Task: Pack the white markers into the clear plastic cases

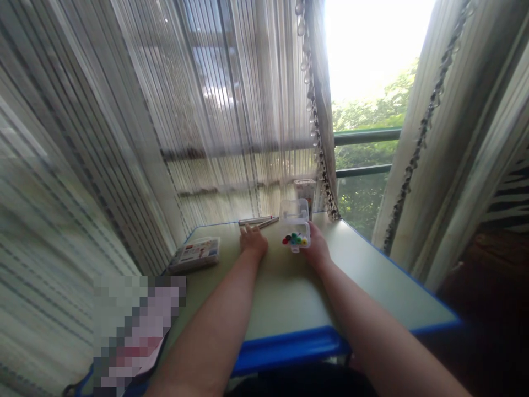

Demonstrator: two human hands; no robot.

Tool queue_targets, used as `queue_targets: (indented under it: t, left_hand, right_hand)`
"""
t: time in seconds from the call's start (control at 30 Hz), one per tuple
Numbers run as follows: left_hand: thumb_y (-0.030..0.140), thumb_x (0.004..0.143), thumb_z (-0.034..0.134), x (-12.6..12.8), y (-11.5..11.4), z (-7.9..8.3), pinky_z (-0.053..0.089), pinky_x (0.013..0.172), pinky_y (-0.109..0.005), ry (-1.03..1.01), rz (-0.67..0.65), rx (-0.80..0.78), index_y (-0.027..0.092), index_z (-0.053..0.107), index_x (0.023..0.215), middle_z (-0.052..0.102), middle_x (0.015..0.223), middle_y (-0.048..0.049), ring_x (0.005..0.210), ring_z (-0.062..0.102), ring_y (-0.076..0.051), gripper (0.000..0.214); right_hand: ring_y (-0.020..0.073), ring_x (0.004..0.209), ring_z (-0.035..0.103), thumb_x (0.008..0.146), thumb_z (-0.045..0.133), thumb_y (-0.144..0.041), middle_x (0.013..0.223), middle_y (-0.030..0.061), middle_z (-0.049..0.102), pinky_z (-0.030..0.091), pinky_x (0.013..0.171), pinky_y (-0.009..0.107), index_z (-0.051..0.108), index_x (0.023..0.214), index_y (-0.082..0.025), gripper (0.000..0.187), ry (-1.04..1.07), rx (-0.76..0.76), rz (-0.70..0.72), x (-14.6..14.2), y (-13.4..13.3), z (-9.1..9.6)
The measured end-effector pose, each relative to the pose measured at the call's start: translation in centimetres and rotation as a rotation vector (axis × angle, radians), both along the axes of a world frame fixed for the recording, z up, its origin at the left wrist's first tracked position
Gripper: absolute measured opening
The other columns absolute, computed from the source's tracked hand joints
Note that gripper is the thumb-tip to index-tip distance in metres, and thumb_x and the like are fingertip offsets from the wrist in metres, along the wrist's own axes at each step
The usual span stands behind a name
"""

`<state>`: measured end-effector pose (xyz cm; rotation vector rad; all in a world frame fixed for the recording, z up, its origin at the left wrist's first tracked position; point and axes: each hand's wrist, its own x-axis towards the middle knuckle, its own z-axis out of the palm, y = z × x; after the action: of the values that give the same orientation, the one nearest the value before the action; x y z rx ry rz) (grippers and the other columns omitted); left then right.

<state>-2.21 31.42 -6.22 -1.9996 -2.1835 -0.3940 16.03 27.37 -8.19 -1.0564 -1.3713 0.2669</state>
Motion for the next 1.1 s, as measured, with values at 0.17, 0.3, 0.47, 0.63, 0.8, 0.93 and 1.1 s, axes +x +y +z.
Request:
queue_targets:
  t: [0.17, 0.3, 0.47, 0.63, 0.8, 0.93, 1.1]
  left_hand:
    - [0.022, 0.081, 0.037, 0.8, 1.5, 0.4, 0.019, 0.107, -0.056, 0.080, -0.040, -0.123, 0.008, 0.035, 0.139, 0.018, 0.151, -0.0189, 0.139, 0.012, -0.038, 0.060]
    - [0.023, 0.073, 0.048, 0.5, 3.6, 1.4, 0.024, 0.108, -0.048, 0.117, -0.223, -0.043, 0.010, 0.046, 0.131, 0.036, 0.144, -0.0177, 0.135, 0.027, -0.033, 0.060]
    - [0.037, 0.077, 0.047, -0.2, 5.9, 1.1, 0.031, 0.105, -0.041, 0.052, -0.207, 0.002, 0.010, 0.045, 0.131, 0.044, 0.138, -0.0180, 0.130, 0.037, -0.030, 0.061]
    - [0.056, 0.078, 0.041, -0.6, 7.0, 0.4, 0.019, 0.107, -0.054, 0.020, -0.124, -0.083, 0.017, 0.033, 0.140, 0.022, 0.151, -0.0139, 0.139, 0.014, -0.036, 0.075]
    - [0.060, 0.076, 0.042, -1.3, 6.7, 0.7, 0.027, 0.103, -0.051, 0.080, -0.132, 0.002, 0.015, 0.045, 0.129, 0.044, 0.137, -0.0174, 0.128, 0.036, -0.036, 0.070]
    - [0.067, 0.074, 0.041, -1.9, 6.9, 1.0, 0.030, 0.101, -0.045, 0.083, -0.149, 0.064, 0.016, 0.043, 0.131, 0.045, 0.135, -0.0172, 0.126, 0.037, -0.033, 0.076]
    - [0.075, 0.070, 0.038, -2.3, 7.3, 1.0, 0.034, 0.096, -0.049, 0.063, -0.076, -0.045, 0.015, 0.046, 0.129, 0.046, 0.132, -0.0192, 0.121, 0.042, -0.037, 0.085]
  right_hand:
    - [0.0269, 0.084, 0.061, 0.063, 0.060, -0.027, 0.086, 0.0082, 0.064, 0.049, 0.076, 0.040, 0.060, 0.091, -0.019, 0.029, -0.045, -0.060, -0.019, -0.1, -0.3, 0.3]
    - [0.0276, 0.087, 0.062, 0.062, 0.063, -0.028, 0.091, 0.0090, 0.066, 0.049, 0.077, 0.039, 0.061, 0.096, -0.019, 0.035, -0.053, -0.068, -0.037, -0.1, -0.3, 0.4]
    - [0.0256, 0.086, 0.064, 0.064, 0.064, -0.030, 0.096, 0.0084, 0.067, 0.050, 0.075, 0.035, 0.059, 0.105, -0.018, 0.043, -0.040, -0.110, -0.038, -0.2, -0.2, 0.4]
    - [0.0255, 0.088, 0.064, 0.065, 0.064, -0.027, 0.098, 0.0079, 0.067, 0.050, 0.075, 0.035, 0.059, 0.105, -0.020, 0.041, -0.070, -0.105, -0.061, -0.1, -0.2, 0.4]
    - [0.0252, 0.086, 0.063, 0.066, 0.063, -0.029, 0.094, 0.0077, 0.067, 0.050, 0.074, 0.034, 0.058, 0.101, -0.020, 0.037, -0.093, -0.095, -0.065, 0.0, -0.2, 0.3]
    - [0.0252, 0.086, 0.064, 0.066, 0.062, -0.028, 0.094, 0.0076, 0.067, 0.050, 0.075, 0.035, 0.058, 0.101, -0.020, 0.036, -0.091, -0.079, -0.066, 0.0, 0.0, 0.1]
    - [0.0246, 0.085, 0.063, 0.064, 0.064, -0.027, 0.095, 0.0082, 0.067, 0.050, 0.076, 0.036, 0.058, 0.103, -0.020, 0.040, -0.078, -0.074, -0.066, 0.0, 0.1, 0.1]
